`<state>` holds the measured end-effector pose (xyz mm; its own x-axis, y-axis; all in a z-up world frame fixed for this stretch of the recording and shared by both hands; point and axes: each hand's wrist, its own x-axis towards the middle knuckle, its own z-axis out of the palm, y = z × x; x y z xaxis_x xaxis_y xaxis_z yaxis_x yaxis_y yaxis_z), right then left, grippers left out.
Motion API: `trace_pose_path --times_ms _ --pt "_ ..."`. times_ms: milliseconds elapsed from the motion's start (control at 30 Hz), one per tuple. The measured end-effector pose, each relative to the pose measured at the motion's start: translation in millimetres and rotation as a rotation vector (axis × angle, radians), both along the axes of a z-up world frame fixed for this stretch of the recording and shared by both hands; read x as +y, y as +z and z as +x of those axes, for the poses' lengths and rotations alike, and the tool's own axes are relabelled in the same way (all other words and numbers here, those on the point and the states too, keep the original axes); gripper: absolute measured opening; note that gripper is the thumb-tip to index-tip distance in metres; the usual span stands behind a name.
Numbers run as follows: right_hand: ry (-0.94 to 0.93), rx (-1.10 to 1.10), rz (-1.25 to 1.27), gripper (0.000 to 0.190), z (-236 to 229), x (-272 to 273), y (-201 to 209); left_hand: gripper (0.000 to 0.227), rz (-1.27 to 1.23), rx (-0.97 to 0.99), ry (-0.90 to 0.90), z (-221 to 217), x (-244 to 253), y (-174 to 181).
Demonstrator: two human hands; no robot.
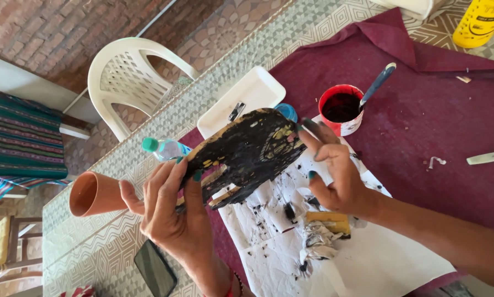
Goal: Painting and wiping a wooden elephant cutout to create a decorated effect
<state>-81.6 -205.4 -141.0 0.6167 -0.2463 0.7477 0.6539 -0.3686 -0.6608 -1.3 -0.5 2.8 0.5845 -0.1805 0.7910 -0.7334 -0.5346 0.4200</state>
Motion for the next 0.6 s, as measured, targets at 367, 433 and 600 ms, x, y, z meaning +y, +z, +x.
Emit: trace_pose_path --times_ms 367,433,600 --pt "-0.126 -0.106 -0.036 0.021 12.6 2.1 -7.8 0.009 0.011 -0.006 -0.009 4.1 -1.2 3.1" --pt "-0.217 -0.118 -0.204 0.022 21.5 -5.4 -21.2 0.01 0.009 -0.007 -0.008 3.7 -1.2 4.5" --pt "-0.505 0.01 -0.756 0.028 28.7 -7.5 -48.9 0.007 0.007 -0.01 -0.031 4.0 -1.1 5.0"
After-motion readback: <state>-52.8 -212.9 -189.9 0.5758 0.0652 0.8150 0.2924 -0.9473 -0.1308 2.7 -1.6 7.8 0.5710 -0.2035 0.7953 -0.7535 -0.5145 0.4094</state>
